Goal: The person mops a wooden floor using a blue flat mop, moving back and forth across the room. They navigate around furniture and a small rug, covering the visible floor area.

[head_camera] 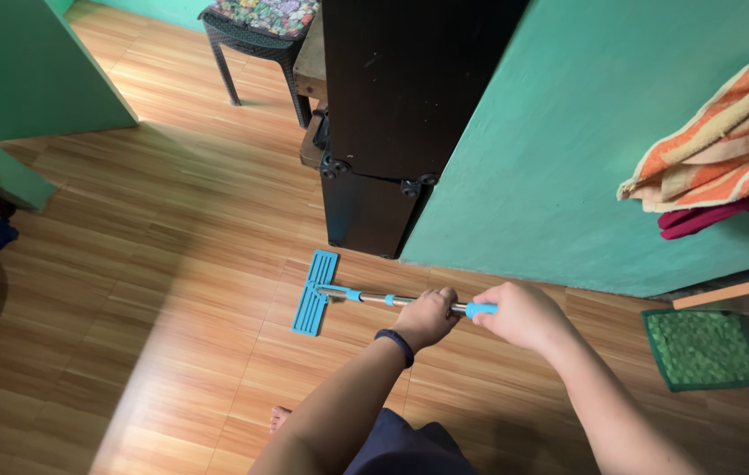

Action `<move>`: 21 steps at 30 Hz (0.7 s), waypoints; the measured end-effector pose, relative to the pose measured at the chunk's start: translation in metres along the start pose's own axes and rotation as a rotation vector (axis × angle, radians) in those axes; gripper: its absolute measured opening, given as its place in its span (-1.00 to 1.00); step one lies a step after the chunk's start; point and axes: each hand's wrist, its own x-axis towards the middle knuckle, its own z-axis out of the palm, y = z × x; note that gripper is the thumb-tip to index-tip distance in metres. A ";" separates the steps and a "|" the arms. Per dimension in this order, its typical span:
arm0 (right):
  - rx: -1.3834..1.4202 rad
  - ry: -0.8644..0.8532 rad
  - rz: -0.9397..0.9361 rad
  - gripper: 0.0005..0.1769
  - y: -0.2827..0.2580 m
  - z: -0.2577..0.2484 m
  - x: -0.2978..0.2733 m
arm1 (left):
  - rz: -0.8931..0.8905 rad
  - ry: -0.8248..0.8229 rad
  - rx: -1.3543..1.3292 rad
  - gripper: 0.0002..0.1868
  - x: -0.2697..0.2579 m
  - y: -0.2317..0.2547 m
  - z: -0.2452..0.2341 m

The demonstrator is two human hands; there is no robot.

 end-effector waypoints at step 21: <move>0.133 -0.040 0.121 -0.63 -0.038 0.047 0.070 | -0.027 -0.052 0.074 -0.72 0.026 -0.083 -0.032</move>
